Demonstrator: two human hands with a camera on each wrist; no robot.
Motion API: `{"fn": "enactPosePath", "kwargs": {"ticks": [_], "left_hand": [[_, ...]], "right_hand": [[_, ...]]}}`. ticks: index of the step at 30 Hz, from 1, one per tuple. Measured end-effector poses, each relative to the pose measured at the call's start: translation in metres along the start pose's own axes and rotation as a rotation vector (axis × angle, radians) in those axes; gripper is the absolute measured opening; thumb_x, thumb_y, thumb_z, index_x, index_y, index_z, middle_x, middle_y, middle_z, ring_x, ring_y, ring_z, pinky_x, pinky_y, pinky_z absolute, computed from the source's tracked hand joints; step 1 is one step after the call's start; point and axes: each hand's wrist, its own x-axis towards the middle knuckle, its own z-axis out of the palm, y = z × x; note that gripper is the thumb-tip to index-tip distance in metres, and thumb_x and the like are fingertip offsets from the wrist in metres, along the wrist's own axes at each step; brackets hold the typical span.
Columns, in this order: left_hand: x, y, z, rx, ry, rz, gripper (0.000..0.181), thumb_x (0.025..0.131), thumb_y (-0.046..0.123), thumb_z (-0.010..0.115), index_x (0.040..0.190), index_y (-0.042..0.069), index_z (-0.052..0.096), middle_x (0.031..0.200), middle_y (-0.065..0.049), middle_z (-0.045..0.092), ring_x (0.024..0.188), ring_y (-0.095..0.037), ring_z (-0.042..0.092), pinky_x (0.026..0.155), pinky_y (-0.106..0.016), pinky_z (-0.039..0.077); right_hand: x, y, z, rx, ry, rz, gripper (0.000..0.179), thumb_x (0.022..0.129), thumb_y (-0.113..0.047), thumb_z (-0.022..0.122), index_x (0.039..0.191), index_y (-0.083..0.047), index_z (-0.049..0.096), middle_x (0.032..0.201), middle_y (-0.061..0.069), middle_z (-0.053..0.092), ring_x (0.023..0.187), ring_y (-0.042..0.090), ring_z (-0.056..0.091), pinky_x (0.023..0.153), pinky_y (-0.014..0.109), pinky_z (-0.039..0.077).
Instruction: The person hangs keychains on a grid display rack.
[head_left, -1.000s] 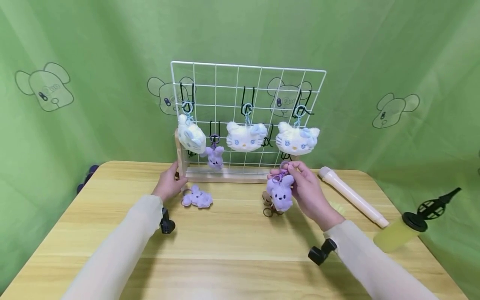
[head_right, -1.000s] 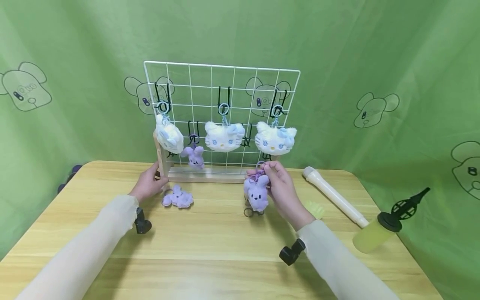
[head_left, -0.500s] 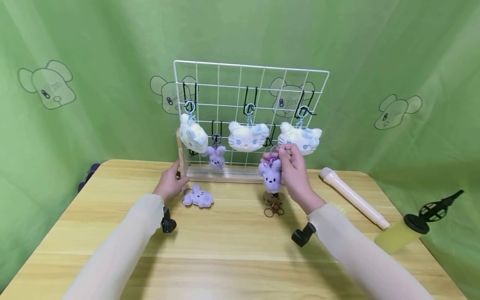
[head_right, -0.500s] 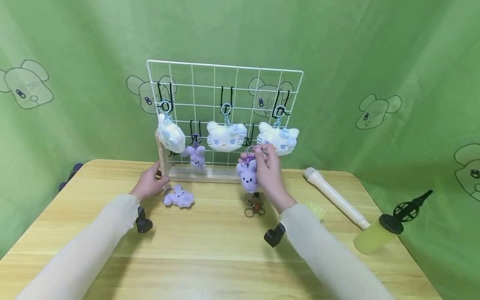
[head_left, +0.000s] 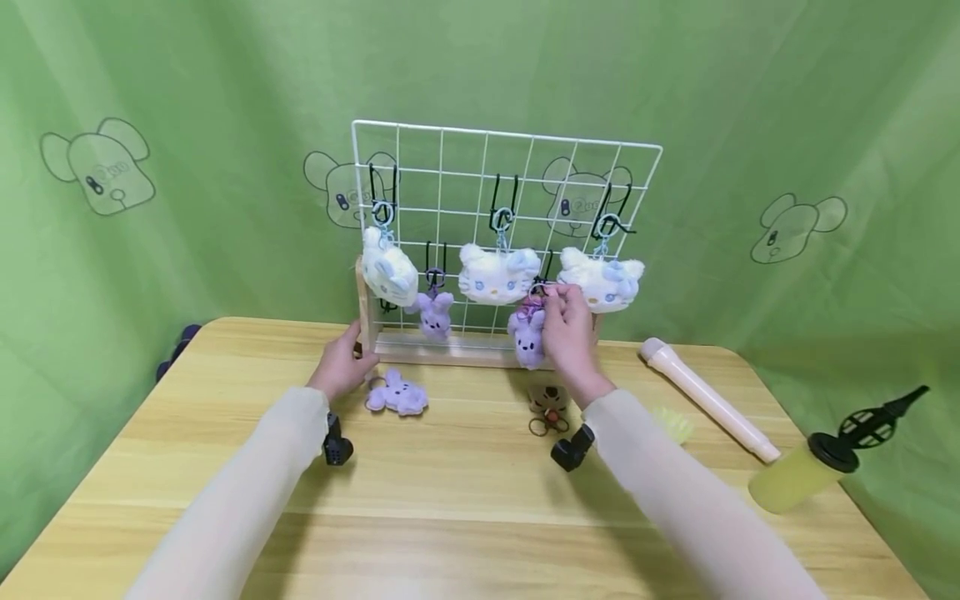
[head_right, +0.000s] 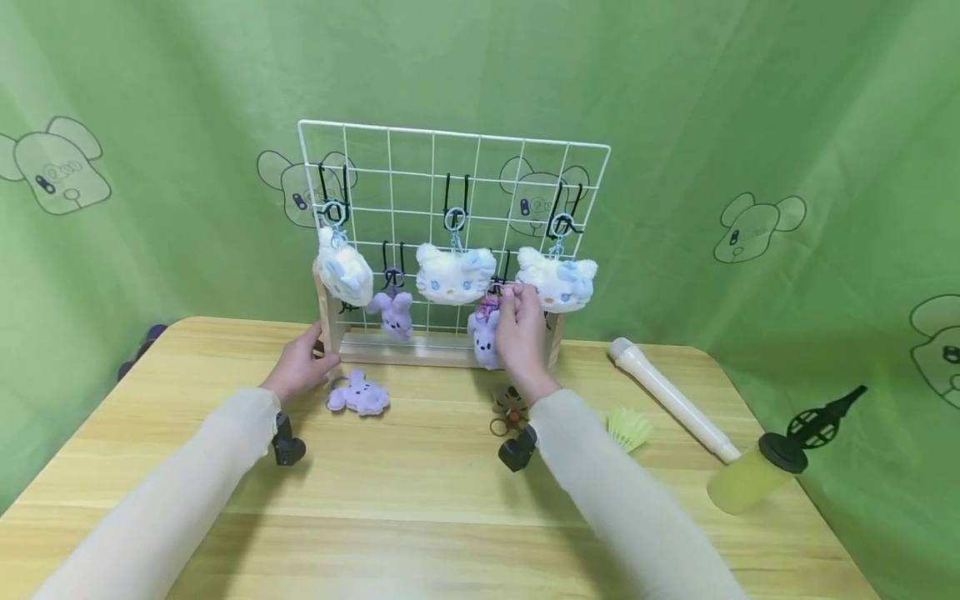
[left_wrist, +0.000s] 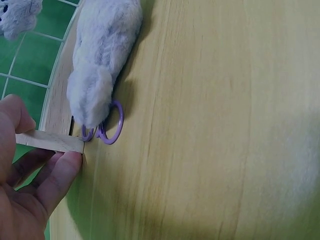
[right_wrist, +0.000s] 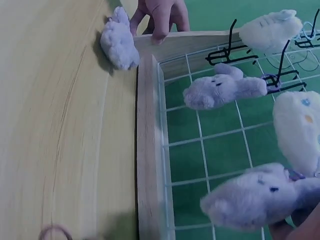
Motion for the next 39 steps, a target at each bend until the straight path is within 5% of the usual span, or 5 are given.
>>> {"fn": "enactPosePath", "kwargs": {"ticks": [4,17,24,33,39], "left_hand": [[0.000,0.001,-0.002,-0.001,0.002,0.006,0.074,0.100,0.009,0.060,0.164,0.003,0.025,0.134,-0.036,0.061,0.104,-0.040,0.068,0.076,-0.035,0.065],[0.001,0.002,-0.001,-0.008,0.014,-0.002,0.075,0.099,0.008,0.060,0.165,0.004,0.024,0.132,-0.036,0.062,0.099,-0.037,0.068,0.072,-0.032,0.064],[-0.001,0.004,0.000,0.000,0.014,0.000,0.076,0.098,0.007,0.060,0.165,0.004,0.024,0.133,-0.037,0.061,0.100,-0.038,0.068,0.073,-0.033,0.065],[-0.001,0.004,-0.001,0.008,0.016,-0.007,0.077,0.098,0.008,0.061,0.165,0.004,0.023,0.132,-0.036,0.062,0.095,-0.035,0.068,0.072,-0.032,0.064],[-0.002,0.003,-0.001,0.005,0.016,-0.011,0.076,0.098,0.008,0.060,0.165,0.005,0.024,0.133,-0.036,0.061,0.098,-0.037,0.068,0.074,-0.034,0.065]], "right_hand": [[0.002,-0.001,0.009,-0.012,0.059,0.024,0.028,0.112,-0.016,0.041,0.125,0.001,0.059,0.084,0.000,0.055,0.063,0.003,0.045,0.049,0.015,0.039],[0.011,0.004,0.022,0.168,0.115,0.127,0.035,0.112,-0.020,0.045,0.130,0.002,0.065,0.134,0.017,0.070,0.092,0.005,0.059,0.071,0.010,0.050],[0.015,0.010,0.023,0.282,0.102,0.196,0.037,0.111,-0.020,0.048,0.140,-0.002,0.062,0.147,0.012,0.064,0.120,0.010,0.063,0.108,0.021,0.055],[0.013,0.020,0.015,0.272,0.089,0.225,0.037,0.112,-0.029,0.046,0.127,-0.002,0.066,0.103,-0.005,0.067,0.092,0.005,0.062,0.083,0.016,0.057],[0.009,0.026,0.011,0.301,0.078,0.223,0.046,0.113,-0.035,0.040,0.134,-0.001,0.063,0.116,-0.001,0.068,0.110,0.010,0.060,0.109,0.026,0.051]]}}
